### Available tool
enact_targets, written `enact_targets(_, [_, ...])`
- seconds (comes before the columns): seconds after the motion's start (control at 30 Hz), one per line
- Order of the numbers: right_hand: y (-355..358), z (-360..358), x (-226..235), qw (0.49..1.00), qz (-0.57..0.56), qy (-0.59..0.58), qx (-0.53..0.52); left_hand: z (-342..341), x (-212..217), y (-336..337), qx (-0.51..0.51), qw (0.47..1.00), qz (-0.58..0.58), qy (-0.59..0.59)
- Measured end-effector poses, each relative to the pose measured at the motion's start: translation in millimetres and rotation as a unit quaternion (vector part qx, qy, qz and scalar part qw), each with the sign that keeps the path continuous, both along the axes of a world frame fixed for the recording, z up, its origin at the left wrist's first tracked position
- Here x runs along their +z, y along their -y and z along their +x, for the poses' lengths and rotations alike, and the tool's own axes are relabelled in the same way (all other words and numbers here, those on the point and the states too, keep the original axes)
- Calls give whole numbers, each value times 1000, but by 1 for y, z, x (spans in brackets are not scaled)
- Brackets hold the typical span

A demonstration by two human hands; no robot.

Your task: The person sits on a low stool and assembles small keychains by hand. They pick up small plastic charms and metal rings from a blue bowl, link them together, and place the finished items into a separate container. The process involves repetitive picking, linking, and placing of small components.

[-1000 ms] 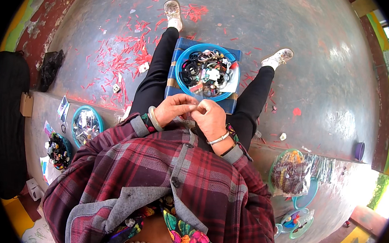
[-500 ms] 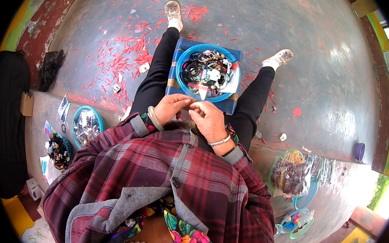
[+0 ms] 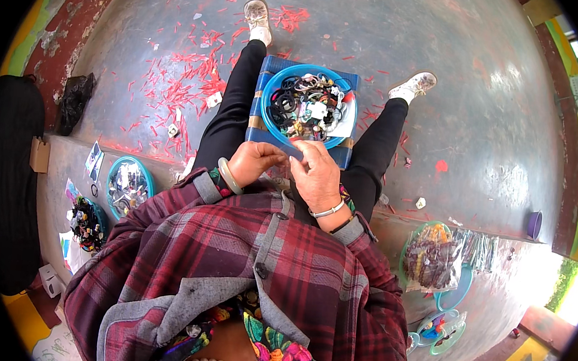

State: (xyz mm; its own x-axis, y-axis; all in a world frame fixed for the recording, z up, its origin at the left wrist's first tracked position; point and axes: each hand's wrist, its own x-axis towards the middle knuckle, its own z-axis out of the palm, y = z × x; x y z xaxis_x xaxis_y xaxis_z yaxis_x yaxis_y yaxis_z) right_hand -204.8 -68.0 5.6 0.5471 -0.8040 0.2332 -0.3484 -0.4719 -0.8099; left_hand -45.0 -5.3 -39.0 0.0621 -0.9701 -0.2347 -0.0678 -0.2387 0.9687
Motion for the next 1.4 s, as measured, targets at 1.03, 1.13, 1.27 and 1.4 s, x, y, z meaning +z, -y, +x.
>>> enact_targets(1.03, [4,-12,-19,954,291,68,-23,2,17,2,-38,997,38,48])
enact_targets(1.13, [6,-12,-13,924,361,121,-34,10,13,1,-10,994,97,-57])
enact_targets(1.27, [8,-16,-8,893,440,86,23,10,7,-1,6,991,82,-109])
enact_targets(1.4, [11,-21,-12,869,487,79,37,5,6,0,34,988,60,-139])
